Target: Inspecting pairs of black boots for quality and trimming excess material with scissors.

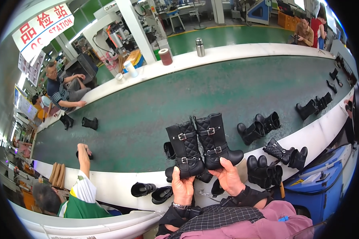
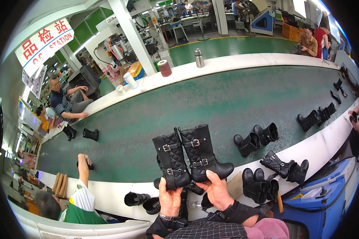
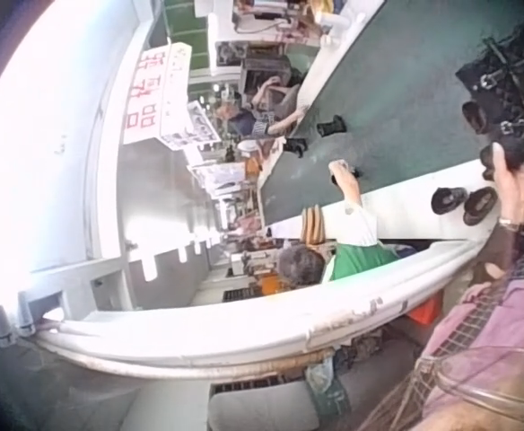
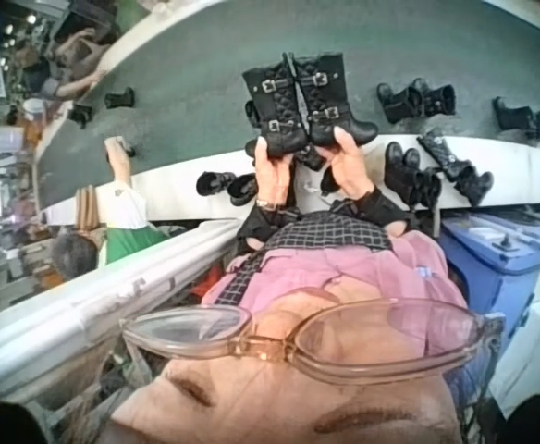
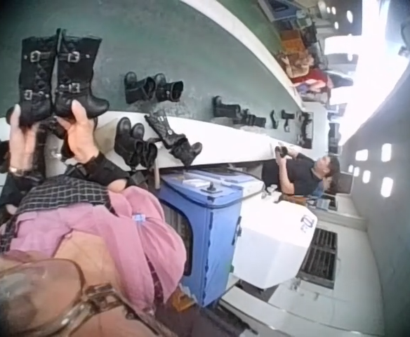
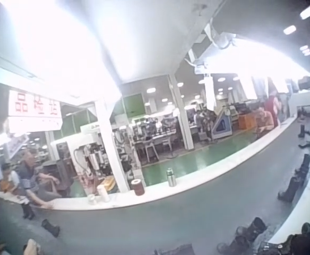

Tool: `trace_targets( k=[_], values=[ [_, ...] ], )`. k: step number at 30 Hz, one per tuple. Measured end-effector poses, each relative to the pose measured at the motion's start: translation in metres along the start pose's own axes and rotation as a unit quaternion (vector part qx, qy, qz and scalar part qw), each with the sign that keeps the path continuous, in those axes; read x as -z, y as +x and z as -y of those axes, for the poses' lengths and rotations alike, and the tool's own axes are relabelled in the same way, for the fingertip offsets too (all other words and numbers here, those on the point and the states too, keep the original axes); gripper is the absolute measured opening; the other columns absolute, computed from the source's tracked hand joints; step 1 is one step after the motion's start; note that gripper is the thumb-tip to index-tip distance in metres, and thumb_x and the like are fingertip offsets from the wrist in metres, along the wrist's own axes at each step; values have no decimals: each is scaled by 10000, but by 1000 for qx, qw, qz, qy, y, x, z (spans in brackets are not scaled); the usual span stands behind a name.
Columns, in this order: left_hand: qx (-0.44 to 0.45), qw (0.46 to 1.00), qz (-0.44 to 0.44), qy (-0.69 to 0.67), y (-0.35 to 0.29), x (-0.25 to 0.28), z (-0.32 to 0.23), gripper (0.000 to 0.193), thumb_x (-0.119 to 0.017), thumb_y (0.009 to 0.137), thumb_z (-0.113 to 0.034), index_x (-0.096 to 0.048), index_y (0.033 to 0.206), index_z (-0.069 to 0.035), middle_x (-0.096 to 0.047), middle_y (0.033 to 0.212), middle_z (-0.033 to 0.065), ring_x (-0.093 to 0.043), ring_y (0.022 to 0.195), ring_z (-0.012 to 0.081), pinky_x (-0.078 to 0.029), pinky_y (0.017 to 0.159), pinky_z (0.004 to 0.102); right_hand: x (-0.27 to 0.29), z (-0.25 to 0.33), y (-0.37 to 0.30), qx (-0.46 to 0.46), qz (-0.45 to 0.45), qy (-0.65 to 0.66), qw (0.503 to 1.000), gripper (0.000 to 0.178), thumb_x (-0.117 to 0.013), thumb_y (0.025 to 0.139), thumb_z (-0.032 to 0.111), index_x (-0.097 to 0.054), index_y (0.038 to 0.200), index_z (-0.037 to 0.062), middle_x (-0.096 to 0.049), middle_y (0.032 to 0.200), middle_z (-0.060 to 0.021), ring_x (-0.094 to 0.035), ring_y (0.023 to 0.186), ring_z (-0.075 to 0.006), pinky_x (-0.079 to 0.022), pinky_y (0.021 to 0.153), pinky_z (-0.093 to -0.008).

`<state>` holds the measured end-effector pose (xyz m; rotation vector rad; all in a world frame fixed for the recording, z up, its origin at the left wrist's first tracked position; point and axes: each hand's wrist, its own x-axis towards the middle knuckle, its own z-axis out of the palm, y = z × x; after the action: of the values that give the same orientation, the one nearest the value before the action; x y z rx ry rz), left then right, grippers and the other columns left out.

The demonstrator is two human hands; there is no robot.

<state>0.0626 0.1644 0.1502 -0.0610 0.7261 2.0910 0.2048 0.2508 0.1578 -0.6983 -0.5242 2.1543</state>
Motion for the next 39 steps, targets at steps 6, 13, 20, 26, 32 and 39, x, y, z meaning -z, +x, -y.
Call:
trace_targets(
  k=[6,13,20,26,32,39],
  values=[
    [-5,1000,2,-11,0,3,2,404,-560,957,-292,-496,1217,10,-598,1178,139,-623,1065,269,-564,903,444,-2,0,-1,12,0,-17,1000,285,-586,934,260,-601,1132,56,-649,1112,-74,-636,1023,-182,-556,879,-368],
    [0,1000,-15,22,4,5,3,430,-570,951,-333,-510,1223,-6,-593,1213,134,-604,1108,277,-556,914,474,-1,1,0,-5,-26,-7,1000,316,-627,907,224,-565,1184,86,-645,1101,-50,-637,999,-170,-563,822,-354],
    [21,999,-17,28,12,-7,9,422,-559,955,-332,-523,1212,2,-609,1186,139,-630,1066,273,-569,893,443,3,7,4,-6,-60,3,998,296,-643,902,264,-595,1142,98,-651,1054,-35,-636,954,-167,-552,823,-360],
    [57,998,-3,41,20,-20,20,399,-572,950,-328,-537,1188,-10,-624,1155,134,-646,1028,262,-589,852,426,11,17,2,10,-87,27,996,246,-630,913,292,-604,1073,107,-637,1043,-44,-617,985,-174,-550,862,-372],
    [72,995,10,71,19,-28,36,410,-604,935,-305,-530,1204,-5,-609,1182,146,-613,1092,277,-551,918,469,26,29,-8,49,-98,43,993,296,-636,905,304,-614,1098,81,-660,1048,-60,-640,972,-190,-552,859,-362],
    [96,990,50,87,16,-37,51,430,-627,916,-319,-534,1197,-6,-613,1190,135,-618,1086,281,-543,929,473,34,39,-23,93,-125,60,986,262,-652,897,271,-618,1078,85,-659,1026,-62,-644,953,-198,-561,834,-375]
  ],
)
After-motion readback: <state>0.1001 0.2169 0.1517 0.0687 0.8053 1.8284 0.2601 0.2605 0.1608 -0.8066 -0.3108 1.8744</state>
